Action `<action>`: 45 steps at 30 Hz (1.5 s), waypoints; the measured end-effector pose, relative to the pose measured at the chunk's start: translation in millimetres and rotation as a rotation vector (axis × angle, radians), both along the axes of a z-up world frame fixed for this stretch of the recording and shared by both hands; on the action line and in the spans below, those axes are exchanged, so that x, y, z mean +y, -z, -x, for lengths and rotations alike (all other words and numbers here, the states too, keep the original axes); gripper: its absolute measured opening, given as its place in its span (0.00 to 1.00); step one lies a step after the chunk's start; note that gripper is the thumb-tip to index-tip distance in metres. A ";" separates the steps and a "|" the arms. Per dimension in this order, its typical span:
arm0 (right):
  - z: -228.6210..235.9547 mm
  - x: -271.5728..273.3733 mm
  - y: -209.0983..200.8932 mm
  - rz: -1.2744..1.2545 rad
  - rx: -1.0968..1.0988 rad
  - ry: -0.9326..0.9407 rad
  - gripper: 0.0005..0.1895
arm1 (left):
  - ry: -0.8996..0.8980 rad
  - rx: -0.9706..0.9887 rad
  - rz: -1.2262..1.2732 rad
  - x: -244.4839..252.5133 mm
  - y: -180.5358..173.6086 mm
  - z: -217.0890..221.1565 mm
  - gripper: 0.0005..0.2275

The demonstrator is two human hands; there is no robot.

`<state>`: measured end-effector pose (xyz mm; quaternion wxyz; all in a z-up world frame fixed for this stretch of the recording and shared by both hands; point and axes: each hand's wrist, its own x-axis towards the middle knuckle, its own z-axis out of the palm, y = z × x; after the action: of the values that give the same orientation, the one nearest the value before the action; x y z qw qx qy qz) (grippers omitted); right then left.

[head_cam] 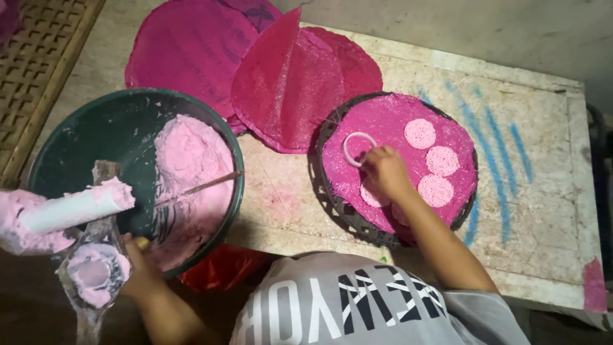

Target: The person scoops pink paste from a green bowl using a wooden stick and fills a cylindrical mold attached to a wooden handle. They then press the filled mold onto a pink mesh-covered tray to form round discs, repeating this process multiple times. Finished discs are visible on a bamboo tray nearby.

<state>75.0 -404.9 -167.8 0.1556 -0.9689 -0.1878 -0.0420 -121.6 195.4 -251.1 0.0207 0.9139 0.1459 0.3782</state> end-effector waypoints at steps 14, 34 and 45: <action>20.6 233.9 -137.0 -0.351 -0.113 -0.773 0.21 | -0.325 -0.088 0.141 3.4 -2.0 27.7 0.08; -9.0 359.2 -134.9 0.742 0.231 -0.701 0.27 | -0.095 0.333 0.416 18.3 36.7 -6.0 0.11; -9.7 335.6 -211.0 0.614 0.366 -0.859 0.21 | -0.033 0.391 0.408 -5.6 46.1 7.9 0.13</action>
<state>84.7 -69.2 43.3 -0.1003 -0.7975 -0.5394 0.2509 -129.5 189.8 -297.3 0.1697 0.9440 0.2349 0.1576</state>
